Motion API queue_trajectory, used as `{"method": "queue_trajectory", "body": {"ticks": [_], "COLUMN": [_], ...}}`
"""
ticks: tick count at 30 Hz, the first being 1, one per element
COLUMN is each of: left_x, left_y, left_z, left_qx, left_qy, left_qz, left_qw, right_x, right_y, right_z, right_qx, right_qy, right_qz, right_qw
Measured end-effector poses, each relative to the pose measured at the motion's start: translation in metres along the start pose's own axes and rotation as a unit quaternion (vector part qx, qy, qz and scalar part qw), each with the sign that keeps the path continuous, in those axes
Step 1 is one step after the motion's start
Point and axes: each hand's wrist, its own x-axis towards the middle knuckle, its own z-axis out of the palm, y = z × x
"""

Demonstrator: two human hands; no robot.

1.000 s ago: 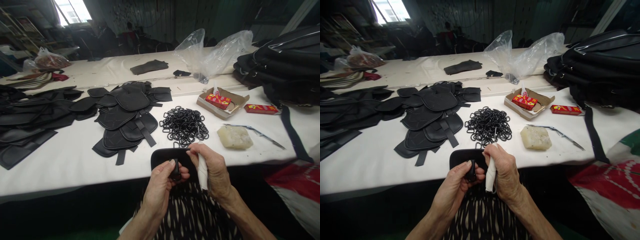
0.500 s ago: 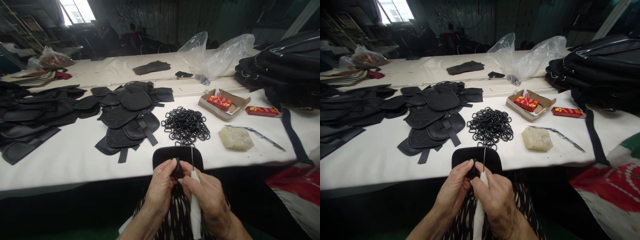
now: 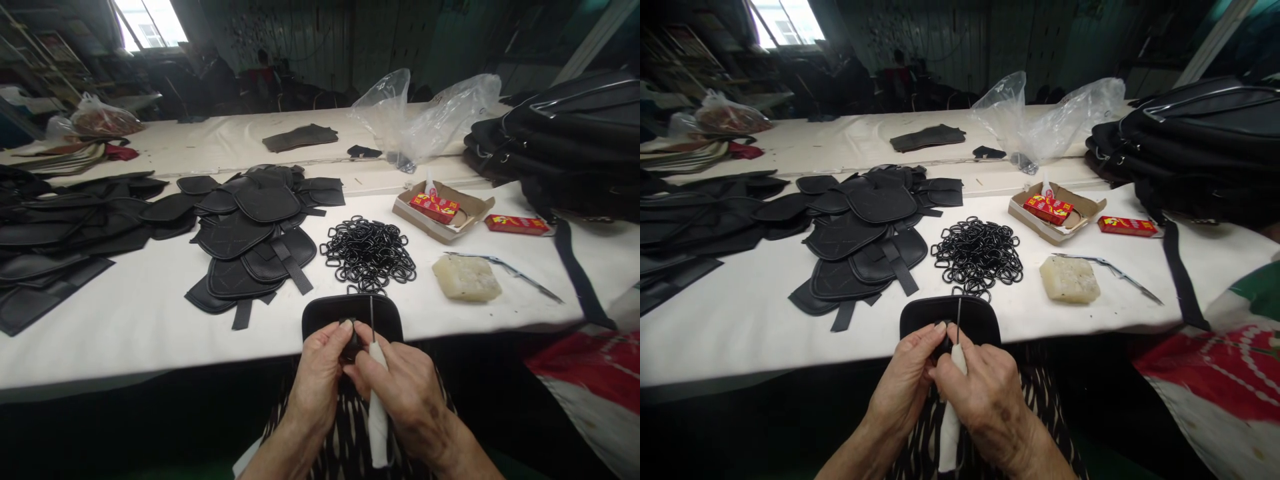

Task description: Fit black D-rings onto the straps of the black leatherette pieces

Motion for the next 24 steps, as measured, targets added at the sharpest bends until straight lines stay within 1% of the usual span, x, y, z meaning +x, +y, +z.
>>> {"method": "queue_trajectory", "body": {"ticks": [2,5,8,9,11,13,14,16,17,18,19,21,24], "left_x": [0.0,0.0,-0.001,-0.001,0.0,0.0,0.0,0.001,0.002,0.002,0.003,0.006,0.012], "left_y": [0.0,-0.001,-0.001,0.0,0.0,0.0,0.0,0.001,0.002,0.002,0.002,0.003,0.005], "left_z": [-0.001,-0.003,-0.002,-0.002,-0.001,-0.001,-0.001,0.0,0.002,0.003,0.005,0.009,0.015], "left_qx": [0.004,-0.005,-0.002,-0.001,-0.002,-0.003,-0.005,-0.01,-0.012,-0.015,-0.017,-0.017,-0.012], "left_qy": [-0.018,-0.03,-0.006,0.003,0.013,0.02,0.021,0.021,0.017,0.013,0.01,0.011,0.033], "left_qz": [0.009,0.01,-0.002,-0.004,-0.003,-0.004,-0.006,-0.008,-0.009,-0.01,-0.014,-0.025,-0.04], "left_qw": [1.0,0.999,1.0,1.0,1.0,1.0,1.0,1.0,1.0,1.0,1.0,0.999,0.999], "right_x": [-0.001,-0.004,-0.01,-0.013,-0.019,-0.024,-0.026,-0.028,-0.028,-0.028,-0.026,-0.023,-0.021], "right_y": [0.003,0.011,0.02,0.022,0.022,0.02,0.018,0.018,0.019,0.021,0.024,0.032,0.044], "right_z": [-0.003,-0.015,-0.035,-0.043,-0.055,-0.063,-0.065,-0.068,-0.07,-0.071,-0.074,-0.079,-0.09], "right_qx": [0.055,0.115,0.075,0.054,0.023,0.006,-0.001,-0.007,0.0,0.013,0.029,0.058,0.053], "right_qy": [-0.007,0.012,0.032,0.018,0.026,0.065,0.091,0.131,0.145,0.155,0.163,0.172,0.181], "right_qz": [0.024,0.046,0.061,0.075,0.129,0.228,0.288,0.398,0.436,0.458,0.465,0.453,0.439], "right_qw": [0.998,0.992,0.995,0.996,0.991,0.972,0.953,0.908,0.888,0.875,0.87,0.873,0.878]}}
